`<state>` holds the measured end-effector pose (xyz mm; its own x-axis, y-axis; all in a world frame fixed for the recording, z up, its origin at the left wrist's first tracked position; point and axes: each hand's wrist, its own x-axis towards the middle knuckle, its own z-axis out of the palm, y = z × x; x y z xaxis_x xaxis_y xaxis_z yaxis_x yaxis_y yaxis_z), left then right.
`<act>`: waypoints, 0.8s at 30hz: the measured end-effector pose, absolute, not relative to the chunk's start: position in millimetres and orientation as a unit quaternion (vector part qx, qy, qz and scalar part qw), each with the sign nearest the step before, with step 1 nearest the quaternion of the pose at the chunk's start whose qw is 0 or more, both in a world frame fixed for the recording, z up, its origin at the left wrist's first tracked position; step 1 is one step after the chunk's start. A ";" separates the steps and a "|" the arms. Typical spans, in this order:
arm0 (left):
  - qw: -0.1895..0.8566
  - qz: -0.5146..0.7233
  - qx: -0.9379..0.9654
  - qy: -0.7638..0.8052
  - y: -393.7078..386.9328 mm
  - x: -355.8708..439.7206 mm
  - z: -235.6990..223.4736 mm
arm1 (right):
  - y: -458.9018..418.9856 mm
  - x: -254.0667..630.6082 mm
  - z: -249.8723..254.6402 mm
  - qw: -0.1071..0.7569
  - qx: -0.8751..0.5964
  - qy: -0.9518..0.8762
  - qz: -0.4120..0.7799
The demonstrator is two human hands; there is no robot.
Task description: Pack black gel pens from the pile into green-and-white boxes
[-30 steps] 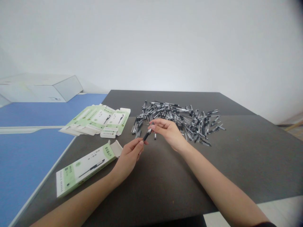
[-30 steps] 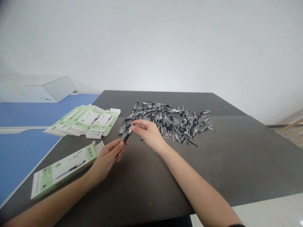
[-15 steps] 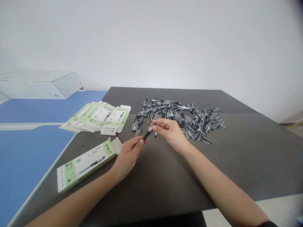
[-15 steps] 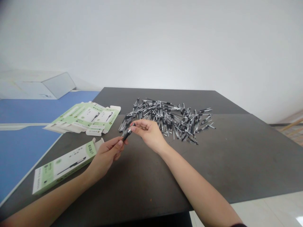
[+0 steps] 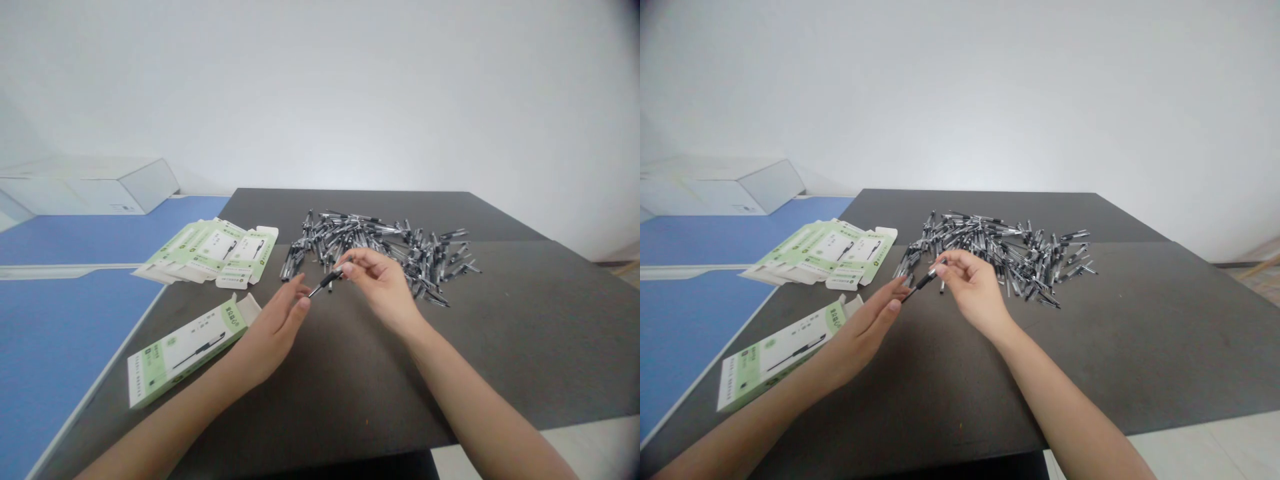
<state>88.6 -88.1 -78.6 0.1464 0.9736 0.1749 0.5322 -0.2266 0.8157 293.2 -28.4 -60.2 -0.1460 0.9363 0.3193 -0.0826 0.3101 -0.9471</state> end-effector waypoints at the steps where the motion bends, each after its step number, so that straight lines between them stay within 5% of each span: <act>1: 0.262 0.367 0.699 0.554 -90.1 81.8 -74.5 | -27.3 299.2 -58.9 0.566 -0.359 -0.581 0.461; 6: 0.147 0.330 0.701 0.615 -101.3 44.9 -64.5 | -23.0 314.5 -62.4 0.600 -0.353 -0.510 0.505; 11: -0.047 0.155 0.673 0.721 -108.3 3.6 -79.9 | -25.2 313.6 -67.5 0.597 -0.348 -0.495 0.526; 15: 0.010 0.005 0.666 0.746 -112.5 -30.9 -101.2 | -27.9 313.6 -65.9 0.585 -0.348 -0.514 0.522; 24: 0.029 0.217 0.741 0.634 -138.4 -22.0 -96.7 | -62.8 288.9 -24.6 0.642 -0.294 -0.587 0.396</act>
